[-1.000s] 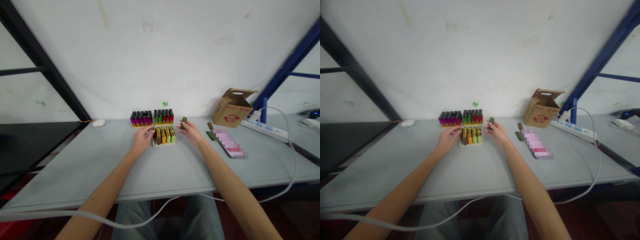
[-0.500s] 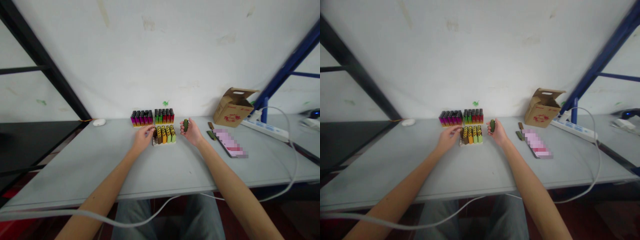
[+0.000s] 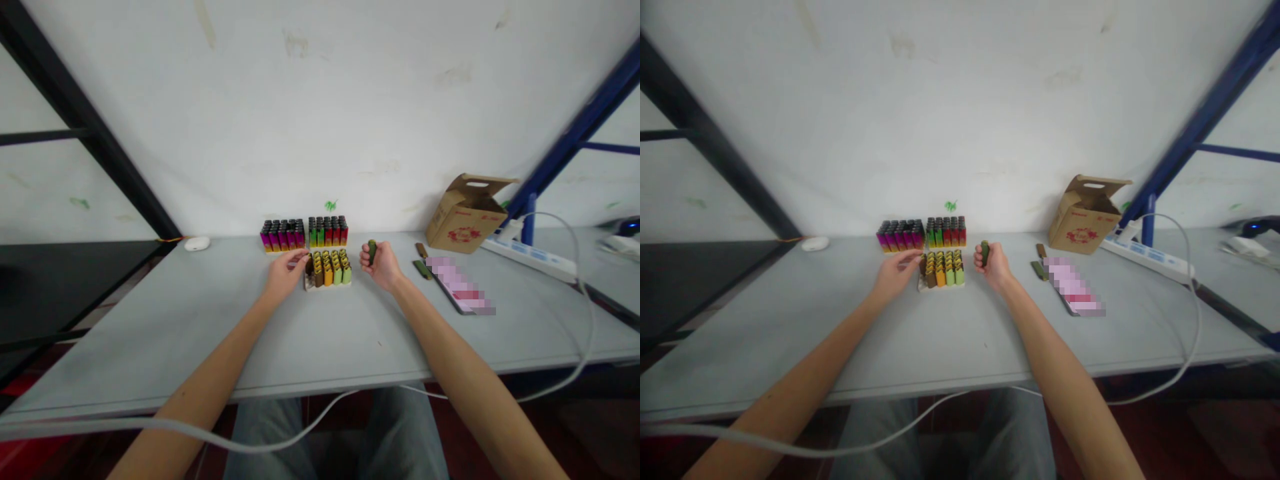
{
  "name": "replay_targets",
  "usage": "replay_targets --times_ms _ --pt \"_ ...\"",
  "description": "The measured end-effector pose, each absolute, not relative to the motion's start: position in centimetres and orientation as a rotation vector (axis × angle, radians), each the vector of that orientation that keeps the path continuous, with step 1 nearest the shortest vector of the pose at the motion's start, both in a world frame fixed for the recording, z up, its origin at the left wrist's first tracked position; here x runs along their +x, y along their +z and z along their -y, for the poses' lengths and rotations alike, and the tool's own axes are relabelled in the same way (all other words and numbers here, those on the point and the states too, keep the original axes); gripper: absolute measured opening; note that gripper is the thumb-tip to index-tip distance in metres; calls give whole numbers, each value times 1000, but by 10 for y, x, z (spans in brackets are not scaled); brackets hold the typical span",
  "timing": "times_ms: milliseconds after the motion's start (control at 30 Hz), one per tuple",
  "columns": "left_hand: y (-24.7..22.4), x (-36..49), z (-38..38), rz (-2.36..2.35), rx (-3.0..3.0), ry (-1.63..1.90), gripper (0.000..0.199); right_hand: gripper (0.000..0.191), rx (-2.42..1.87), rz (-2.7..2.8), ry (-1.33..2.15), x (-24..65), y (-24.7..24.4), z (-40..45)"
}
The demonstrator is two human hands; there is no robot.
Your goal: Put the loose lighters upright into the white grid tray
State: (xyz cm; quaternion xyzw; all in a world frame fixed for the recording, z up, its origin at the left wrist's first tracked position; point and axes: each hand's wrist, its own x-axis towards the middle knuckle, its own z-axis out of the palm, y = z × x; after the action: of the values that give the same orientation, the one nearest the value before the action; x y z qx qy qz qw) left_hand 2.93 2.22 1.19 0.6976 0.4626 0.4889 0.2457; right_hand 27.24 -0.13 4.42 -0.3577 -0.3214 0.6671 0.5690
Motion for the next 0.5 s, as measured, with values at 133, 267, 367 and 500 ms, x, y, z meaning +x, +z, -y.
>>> replay_targets --times_ms 133,267,367,500 --pt "13 29 -21 -1259 1907 1331 33 14 -829 765 1576 271 44 2" --pt "13 29 -21 -1267 1903 1330 34 18 -761 789 1609 271 44 4" --pt "12 28 -22 -1265 1904 1325 34 21 -735 800 1630 271 44 6" --pt "11 29 -22 -1270 1898 1332 35 21 -783 810 1619 271 44 6"
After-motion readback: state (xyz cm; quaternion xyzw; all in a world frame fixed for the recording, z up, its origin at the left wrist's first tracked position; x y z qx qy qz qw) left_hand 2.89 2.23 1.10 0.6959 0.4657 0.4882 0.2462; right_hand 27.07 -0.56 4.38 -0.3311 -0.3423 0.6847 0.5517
